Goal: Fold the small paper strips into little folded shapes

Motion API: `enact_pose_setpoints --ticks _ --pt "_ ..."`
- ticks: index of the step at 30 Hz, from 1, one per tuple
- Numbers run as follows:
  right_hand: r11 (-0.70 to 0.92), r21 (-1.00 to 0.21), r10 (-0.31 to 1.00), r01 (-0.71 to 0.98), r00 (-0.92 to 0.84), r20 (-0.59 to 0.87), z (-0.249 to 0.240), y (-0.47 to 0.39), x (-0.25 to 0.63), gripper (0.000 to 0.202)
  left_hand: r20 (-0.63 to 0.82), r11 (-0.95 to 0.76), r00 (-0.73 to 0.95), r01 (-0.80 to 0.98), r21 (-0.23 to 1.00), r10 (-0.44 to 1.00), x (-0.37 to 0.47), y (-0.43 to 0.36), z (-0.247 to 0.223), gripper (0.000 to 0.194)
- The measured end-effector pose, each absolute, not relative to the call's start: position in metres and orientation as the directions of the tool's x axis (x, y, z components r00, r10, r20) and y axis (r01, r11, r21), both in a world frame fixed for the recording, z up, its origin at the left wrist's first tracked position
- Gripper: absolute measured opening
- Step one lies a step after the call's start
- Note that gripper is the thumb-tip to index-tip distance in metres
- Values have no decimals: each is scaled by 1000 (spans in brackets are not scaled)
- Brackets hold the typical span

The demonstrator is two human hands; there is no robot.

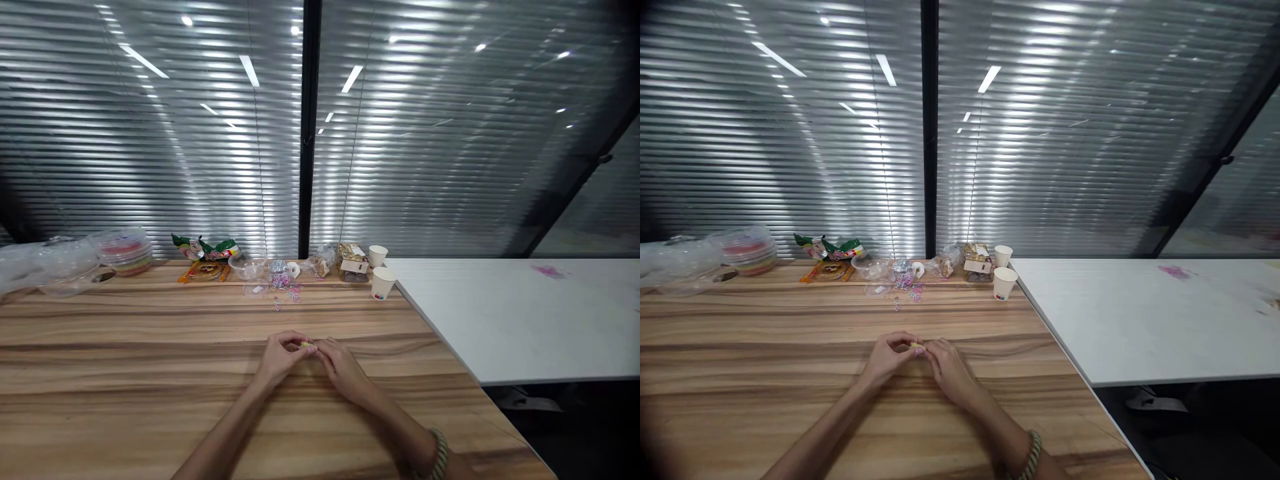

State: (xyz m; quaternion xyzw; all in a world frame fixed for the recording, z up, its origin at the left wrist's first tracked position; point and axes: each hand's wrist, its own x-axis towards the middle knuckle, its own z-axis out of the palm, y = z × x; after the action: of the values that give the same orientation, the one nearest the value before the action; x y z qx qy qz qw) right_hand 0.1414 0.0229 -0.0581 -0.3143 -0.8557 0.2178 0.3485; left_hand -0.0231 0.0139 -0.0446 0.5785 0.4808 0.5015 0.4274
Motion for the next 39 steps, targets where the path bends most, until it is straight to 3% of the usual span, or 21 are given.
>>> enact_pose_setpoints --ticks 8,14,18,22,30,34,39 --pt "722 -496 692 483 -505 516 -65 27 143 23 146 -160 90 171 972 985 -20 14 -42 26" --pt "662 -561 749 497 -398 530 -66 26 140 25 100 -122 139 157 980 985 -14 12 -44 36" --pt "603 -648 798 465 -358 485 -66 27 138 26 200 -217 104 190 957 974 -10 8 -45 34" --pt "592 -682 805 430 -353 476 -66 28 138 27 341 -341 61 341 876 938 -7 -1 -38 28" --pt "562 -720 827 408 -272 491 -64 30 138 31 469 -504 187 361 784 863 -2 -11 -27 19" --pt "543 -744 840 390 -236 489 -61 28 137 33 432 -471 189 287 835 882 -3 -9 -25 19" --pt "550 -751 835 364 -224 502 -59 26 137 34 234 -263 204 124 957 951 -4 -3 -30 25"
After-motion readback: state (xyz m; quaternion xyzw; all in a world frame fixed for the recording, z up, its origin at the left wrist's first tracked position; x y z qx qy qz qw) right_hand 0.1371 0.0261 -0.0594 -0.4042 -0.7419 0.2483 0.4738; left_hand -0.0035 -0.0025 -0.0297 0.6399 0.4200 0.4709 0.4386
